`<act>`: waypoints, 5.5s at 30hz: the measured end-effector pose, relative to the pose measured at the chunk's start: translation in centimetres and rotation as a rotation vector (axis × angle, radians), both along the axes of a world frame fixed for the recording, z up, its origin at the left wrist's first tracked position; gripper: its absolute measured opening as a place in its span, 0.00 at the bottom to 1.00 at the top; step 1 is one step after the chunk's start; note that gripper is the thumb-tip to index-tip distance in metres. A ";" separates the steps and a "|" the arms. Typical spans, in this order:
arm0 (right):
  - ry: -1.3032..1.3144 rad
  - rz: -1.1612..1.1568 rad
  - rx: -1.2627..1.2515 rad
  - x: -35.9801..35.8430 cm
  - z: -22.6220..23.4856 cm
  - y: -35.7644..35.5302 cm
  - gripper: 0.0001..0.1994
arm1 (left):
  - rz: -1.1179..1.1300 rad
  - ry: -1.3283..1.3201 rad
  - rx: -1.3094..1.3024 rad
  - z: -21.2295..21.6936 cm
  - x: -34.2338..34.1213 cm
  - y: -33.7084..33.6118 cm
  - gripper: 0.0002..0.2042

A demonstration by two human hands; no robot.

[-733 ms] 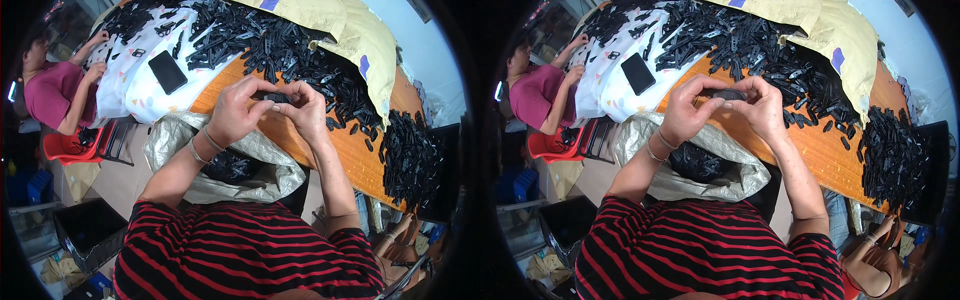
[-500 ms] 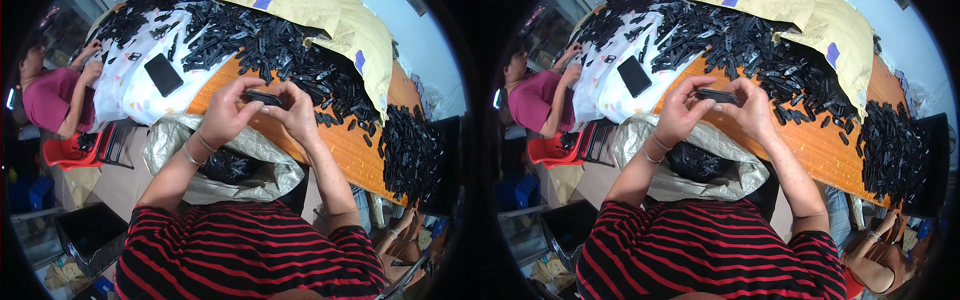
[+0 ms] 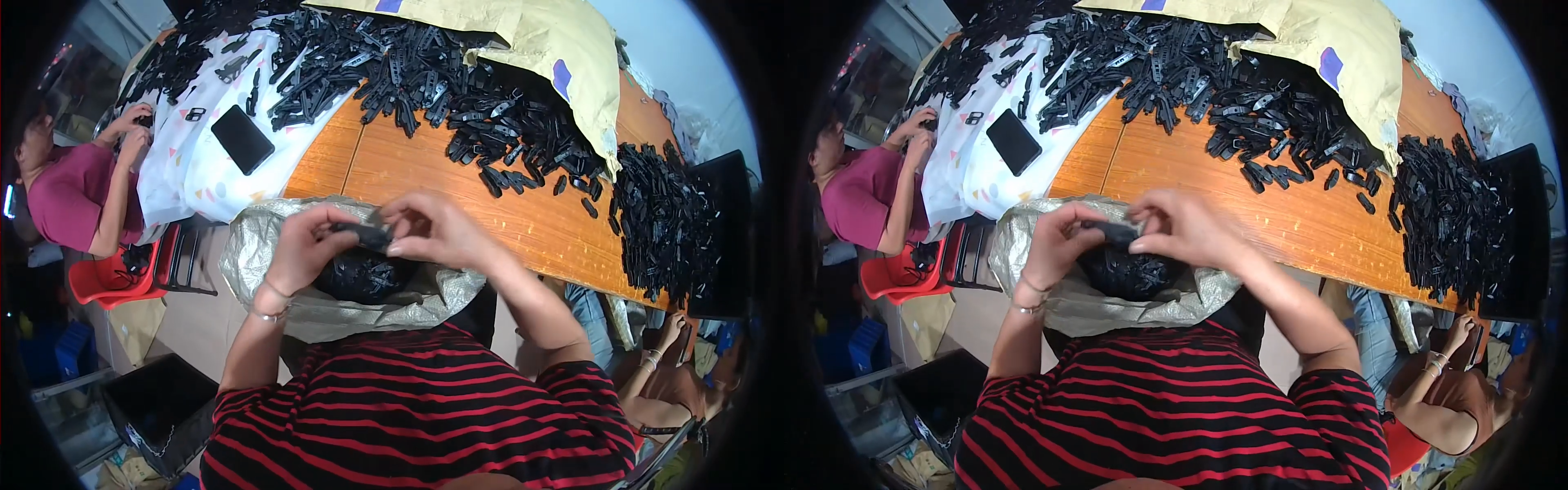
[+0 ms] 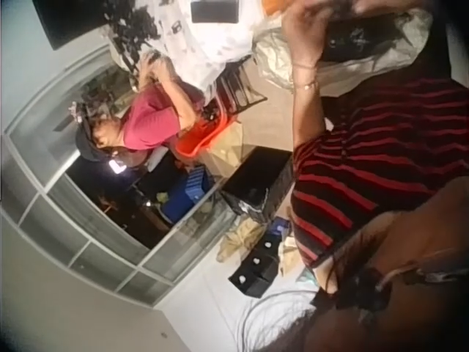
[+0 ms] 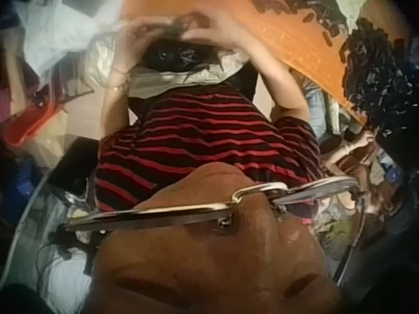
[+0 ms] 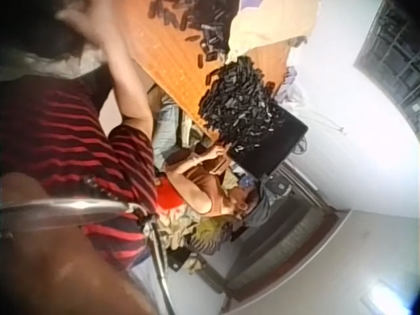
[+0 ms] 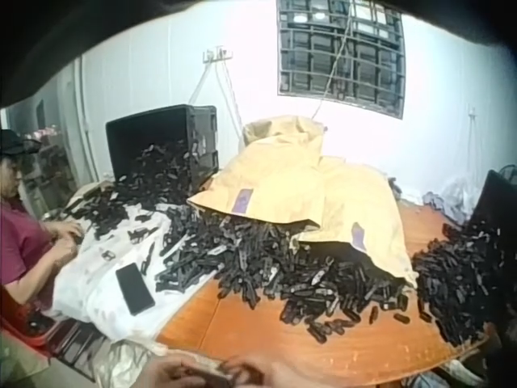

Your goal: Pick up small black plastic parts from the table, inspect them, and place them into a collection bag.

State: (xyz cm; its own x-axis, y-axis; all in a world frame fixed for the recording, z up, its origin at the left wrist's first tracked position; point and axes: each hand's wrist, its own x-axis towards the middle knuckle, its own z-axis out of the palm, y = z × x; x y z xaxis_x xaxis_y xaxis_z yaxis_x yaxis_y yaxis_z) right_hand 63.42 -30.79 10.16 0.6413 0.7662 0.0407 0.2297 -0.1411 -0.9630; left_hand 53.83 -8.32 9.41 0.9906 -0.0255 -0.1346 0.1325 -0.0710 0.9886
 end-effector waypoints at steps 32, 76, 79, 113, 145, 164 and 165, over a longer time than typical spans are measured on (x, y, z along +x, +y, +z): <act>-0.908 -0.005 -0.506 10.4 -3.0 -1.2 0.04 | -0.174 -0.842 1.248 -3.4 17.3 -2.3 0.05; -0.348 -0.445 0.020 3.6 -1.7 0.0 0.09 | 0.022 -0.123 -0.349 -1.2 9.3 -4.2 0.14; -0.336 -0.477 0.018 3.2 -0.8 0.4 0.08 | 0.034 -0.130 -0.339 -1.2 9.1 -4.3 0.14; -0.741 -0.494 0.164 2.0 -0.4 1.5 0.08 | 0.116 -0.302 -0.348 0.3 6.3 -5.8 0.22; -0.566 -0.404 0.117 1.9 0.0 1.1 0.11 | 0.161 -0.291 -0.274 0.2 5.1 -6.3 0.21; -0.513 -0.434 0.133 1.3 0.5 1.3 0.15 | 0.246 -0.592 0.258 1.2 4.5 -6.4 0.16; -0.511 -0.435 0.132 1.3 0.6 1.3 0.15 | 0.230 -0.599 0.269 1.4 4.3 -6.4 0.15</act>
